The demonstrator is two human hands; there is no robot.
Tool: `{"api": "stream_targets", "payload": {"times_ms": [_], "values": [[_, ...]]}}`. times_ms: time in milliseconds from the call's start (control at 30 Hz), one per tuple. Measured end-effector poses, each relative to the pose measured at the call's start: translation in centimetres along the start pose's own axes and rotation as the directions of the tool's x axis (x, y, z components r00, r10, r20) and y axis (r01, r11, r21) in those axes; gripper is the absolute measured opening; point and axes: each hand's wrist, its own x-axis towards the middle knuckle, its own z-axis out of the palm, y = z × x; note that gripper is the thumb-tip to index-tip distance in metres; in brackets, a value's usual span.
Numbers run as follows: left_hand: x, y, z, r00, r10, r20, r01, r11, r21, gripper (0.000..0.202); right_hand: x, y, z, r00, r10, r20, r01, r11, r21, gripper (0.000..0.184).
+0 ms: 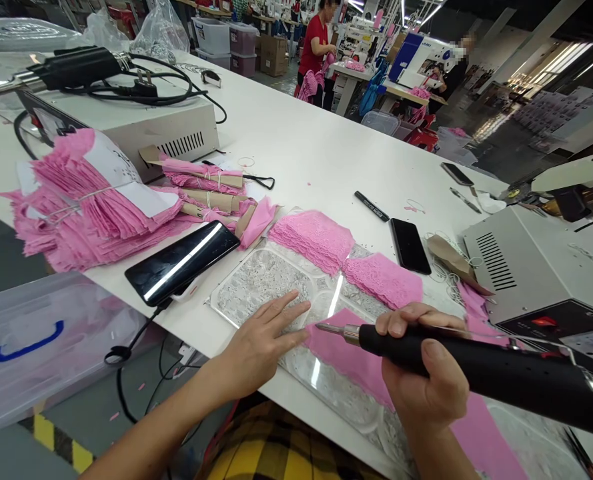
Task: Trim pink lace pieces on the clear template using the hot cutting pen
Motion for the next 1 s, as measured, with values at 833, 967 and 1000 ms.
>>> {"api": "stream_targets", "payload": {"times_ms": [833, 967, 1000], "values": [[0.3, -0.7, -0.1, 1.0, 0.014, 0.006, -0.014, 0.999, 0.039, 0.06, 2.0, -1.6, -4.7, 0.948, -0.135, -0.287, 0.099, 0.985, -0.139, 0.009], [0.3, -0.6, -0.2, 1.0, 0.009, 0.015, -0.01, 1.0, 0.028, 0.062, 2.1, -1.3, -4.4, 0.954, -0.123, -0.272, 0.093, 0.989, -0.118, 0.009], [0.3, -0.6, -0.2, 1.0, 0.007, 0.022, -0.008, 1.0, 0.027, 0.062, 2.1, -1.2, -4.3, 0.956, -0.122, -0.267, 0.094, 0.989, -0.114, 0.009]]}}
